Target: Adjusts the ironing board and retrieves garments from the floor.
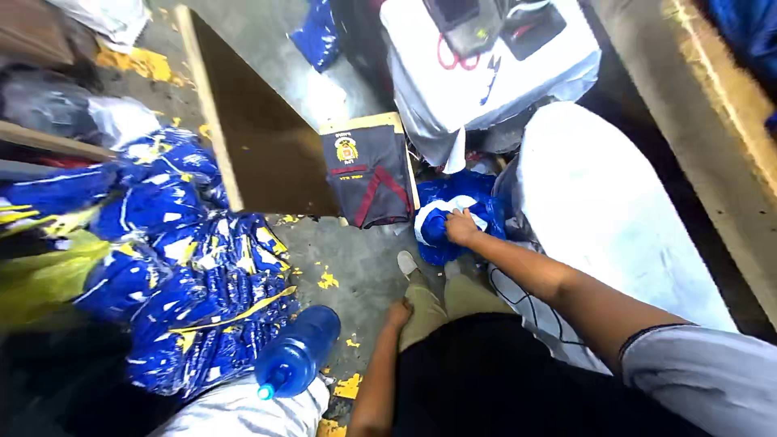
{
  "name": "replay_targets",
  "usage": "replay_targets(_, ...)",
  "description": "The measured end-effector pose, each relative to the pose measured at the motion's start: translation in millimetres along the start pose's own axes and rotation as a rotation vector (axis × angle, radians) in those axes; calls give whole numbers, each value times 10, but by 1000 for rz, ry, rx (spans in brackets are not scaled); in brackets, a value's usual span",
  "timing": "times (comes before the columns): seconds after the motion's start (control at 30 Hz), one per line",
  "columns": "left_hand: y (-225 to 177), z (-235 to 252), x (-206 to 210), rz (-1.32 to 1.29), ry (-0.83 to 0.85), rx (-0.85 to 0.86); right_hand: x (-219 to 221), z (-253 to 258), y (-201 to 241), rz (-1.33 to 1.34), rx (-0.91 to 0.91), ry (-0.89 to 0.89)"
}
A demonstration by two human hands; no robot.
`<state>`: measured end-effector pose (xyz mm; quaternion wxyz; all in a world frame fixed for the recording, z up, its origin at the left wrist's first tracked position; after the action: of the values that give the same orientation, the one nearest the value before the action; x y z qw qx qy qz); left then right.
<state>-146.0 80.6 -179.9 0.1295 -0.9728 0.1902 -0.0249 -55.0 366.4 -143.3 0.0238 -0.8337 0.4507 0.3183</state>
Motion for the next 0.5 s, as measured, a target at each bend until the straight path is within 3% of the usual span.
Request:
replay_targets(0.1,332,-213,-328,-188,-132,59,-253,-517,714,144,-185,-45)
replay_targets(0.3,898,-439,-826,-1032,-427,157,-883,-1611,1769,582,-604,-84)
replay_targets(0.4,899,-609,-969,-1290,-518,339,-1124,-2056,1857,787,-708,-101)
replay_targets(0.5,690,-1185,-961,-1490,-622,521,-1197,-2140,1685,990,-732,-151)
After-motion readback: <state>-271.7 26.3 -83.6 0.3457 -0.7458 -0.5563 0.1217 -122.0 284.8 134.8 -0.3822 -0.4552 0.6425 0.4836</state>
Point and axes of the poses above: each hand's wrist, its own z-axis towards the middle knuckle, its own x-axis out of the palm, y = z × x, the point moved 7 cm from there along z, towards the middle knuckle, and after that the axes turned 8 degrees about y, right-handed, at the moved point
